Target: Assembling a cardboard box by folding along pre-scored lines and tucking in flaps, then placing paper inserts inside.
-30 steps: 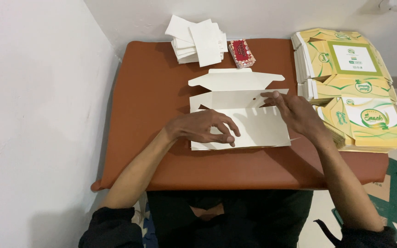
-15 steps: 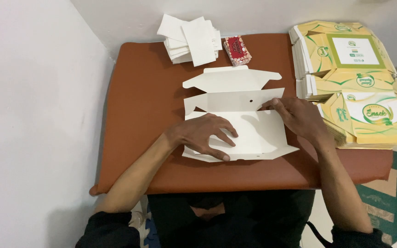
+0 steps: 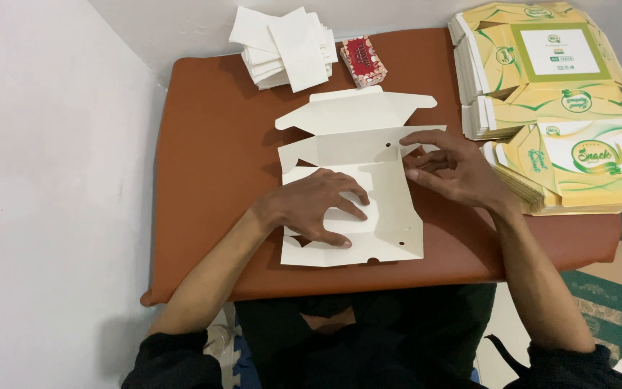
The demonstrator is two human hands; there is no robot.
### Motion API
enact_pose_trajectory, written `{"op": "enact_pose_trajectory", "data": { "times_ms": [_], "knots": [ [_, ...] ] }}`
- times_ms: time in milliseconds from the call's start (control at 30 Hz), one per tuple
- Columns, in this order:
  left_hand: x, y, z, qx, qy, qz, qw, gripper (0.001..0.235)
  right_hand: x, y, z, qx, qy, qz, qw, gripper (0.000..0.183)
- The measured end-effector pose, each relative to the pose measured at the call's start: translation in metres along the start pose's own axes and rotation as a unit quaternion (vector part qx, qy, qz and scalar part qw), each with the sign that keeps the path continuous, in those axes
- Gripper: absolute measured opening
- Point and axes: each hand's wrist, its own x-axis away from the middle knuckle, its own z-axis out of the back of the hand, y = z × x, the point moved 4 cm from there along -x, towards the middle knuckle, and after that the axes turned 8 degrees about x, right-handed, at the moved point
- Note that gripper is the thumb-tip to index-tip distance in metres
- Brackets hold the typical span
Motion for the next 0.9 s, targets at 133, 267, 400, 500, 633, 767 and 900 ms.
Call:
{"op": "enact_pose_trajectory", "data": {
  "times_ms": [133,267,400,500,633,767,900],
  "knots": [
    [-0.003,0.003,-0.009,-0.037,0.01,-0.005,0.999,0.07,0.0,-0.009,0.006,0.029,0.015,-0.025,0.999,0.042],
    [-0.005,0.001,-0.016,-0.066,-0.001,0.011,0.998,0.072,0.004,-0.039,0.011,0.115,-0.106,-0.107,0.982,0.077],
    [-0.005,0.0,-0.019,-0.087,0.02,-0.022,0.996,0.064,0.012,-0.031,0.009,0.286,-0.268,-0.22,0.893,0.122],
    [-0.005,0.001,-0.02,-0.084,0.024,-0.022,0.996,0.064,0.012,-0.018,0.011,0.247,-0.251,-0.18,0.918,0.132],
    [-0.005,-0.004,-0.022,-0.085,0.026,-0.02,0.996,0.064,0.012,-0.023,0.01,0.275,-0.248,-0.244,0.896,0.139],
    [-0.005,-0.004,-0.022,-0.089,0.026,-0.018,0.996,0.062,0.015,-0.022,0.011,0.266,-0.257,-0.235,0.899,0.141],
    [-0.005,-0.006,-0.024,-0.092,0.03,-0.027,0.995,0.063,0.017,-0.023,0.009,0.281,-0.249,-0.237,0.896,0.138]
  ]
}}
